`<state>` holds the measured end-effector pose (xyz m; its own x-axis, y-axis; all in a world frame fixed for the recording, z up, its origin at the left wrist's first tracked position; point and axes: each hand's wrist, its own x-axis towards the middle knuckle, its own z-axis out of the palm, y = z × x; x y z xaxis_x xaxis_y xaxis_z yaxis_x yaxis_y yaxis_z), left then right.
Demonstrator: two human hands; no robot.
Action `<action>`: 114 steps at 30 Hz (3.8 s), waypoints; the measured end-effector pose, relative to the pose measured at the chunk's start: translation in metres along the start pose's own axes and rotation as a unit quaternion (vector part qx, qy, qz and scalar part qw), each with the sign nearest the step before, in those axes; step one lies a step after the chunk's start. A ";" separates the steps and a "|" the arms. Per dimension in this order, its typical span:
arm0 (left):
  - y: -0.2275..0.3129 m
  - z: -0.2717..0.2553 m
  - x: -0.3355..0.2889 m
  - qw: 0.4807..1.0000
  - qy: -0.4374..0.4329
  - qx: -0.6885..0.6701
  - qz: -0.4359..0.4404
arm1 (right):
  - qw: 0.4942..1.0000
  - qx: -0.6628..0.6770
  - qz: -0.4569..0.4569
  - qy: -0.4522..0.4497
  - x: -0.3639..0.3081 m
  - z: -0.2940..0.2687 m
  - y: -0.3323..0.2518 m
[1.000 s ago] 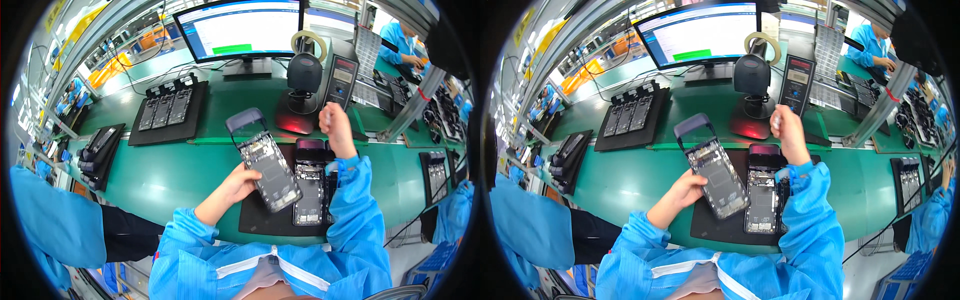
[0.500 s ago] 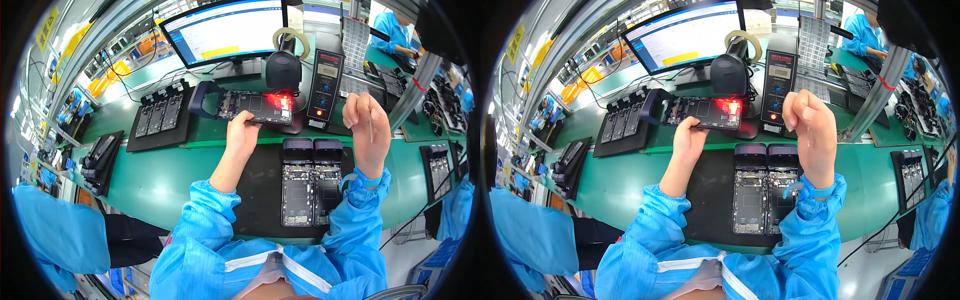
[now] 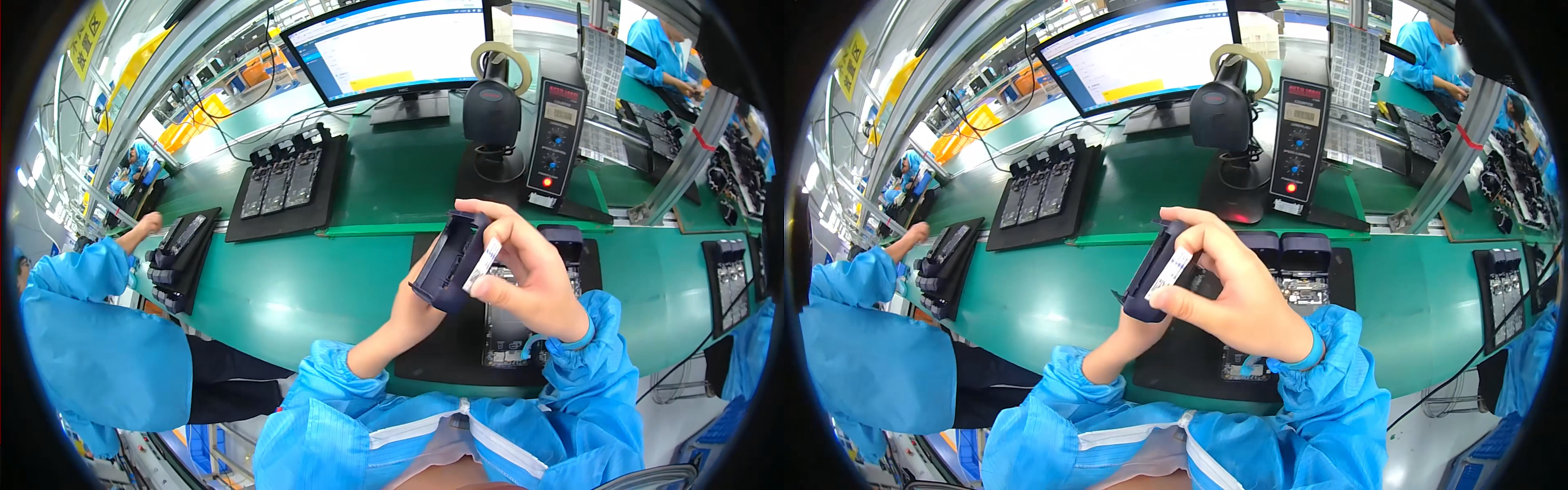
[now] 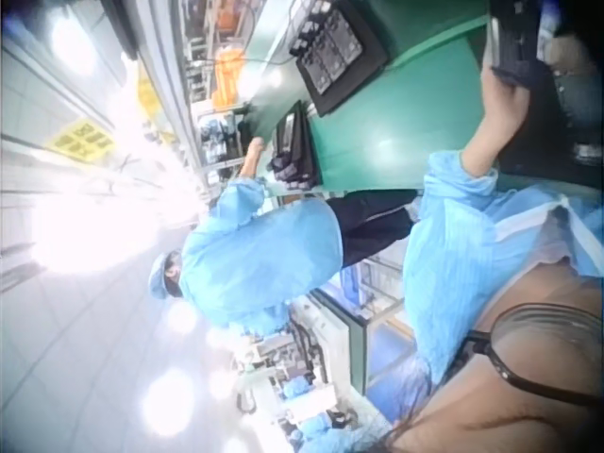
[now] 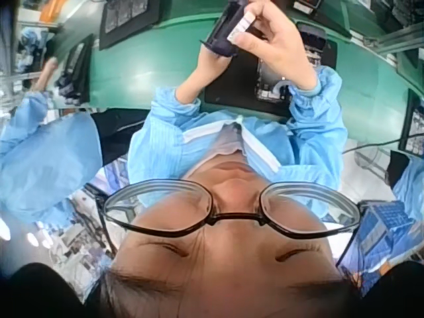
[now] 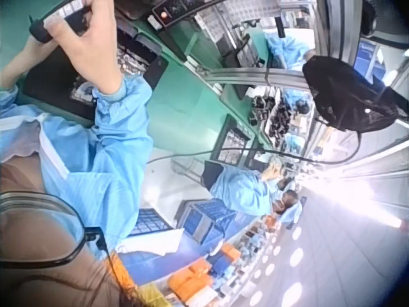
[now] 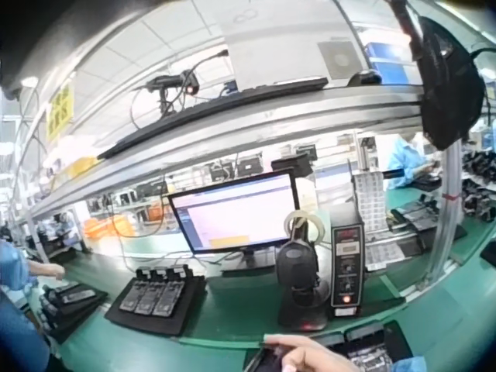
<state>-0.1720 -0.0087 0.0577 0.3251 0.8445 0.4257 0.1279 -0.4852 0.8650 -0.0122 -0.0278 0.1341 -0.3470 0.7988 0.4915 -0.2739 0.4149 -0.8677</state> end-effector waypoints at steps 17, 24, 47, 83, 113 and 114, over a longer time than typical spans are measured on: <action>-0.026 -0.010 -0.027 0.996 0.057 0.073 -0.011 | 0.989 0.092 -0.026 0.110 0.013 -0.013 0.025; -0.030 -0.022 -0.039 0.949 0.021 -0.219 -0.225 | 0.765 -0.169 -0.156 0.601 0.014 -0.172 0.078; -0.017 0.050 -0.029 0.851 -0.072 -0.334 -0.399 | 0.817 -0.006 -0.102 0.568 0.024 -0.164 0.073; -0.026 -0.003 0.110 0.777 0.161 -0.584 -0.172 | 0.949 0.010 -0.069 0.306 0.013 -0.087 -0.005; -0.006 0.043 0.030 0.997 0.049 -0.008 0.060 | 0.963 -0.156 -0.150 0.159 -0.010 -0.008 -0.013; -0.003 0.041 0.031 0.998 0.029 -0.024 0.055 | 0.959 -0.164 -0.158 0.170 -0.010 -0.006 -0.014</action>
<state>-0.1244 0.0094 0.0576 0.2793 0.7988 0.5328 0.0488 -0.5660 0.8229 0.0001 -0.0390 0.1413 0.0349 0.6835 0.7291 -0.0009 0.7295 -0.6839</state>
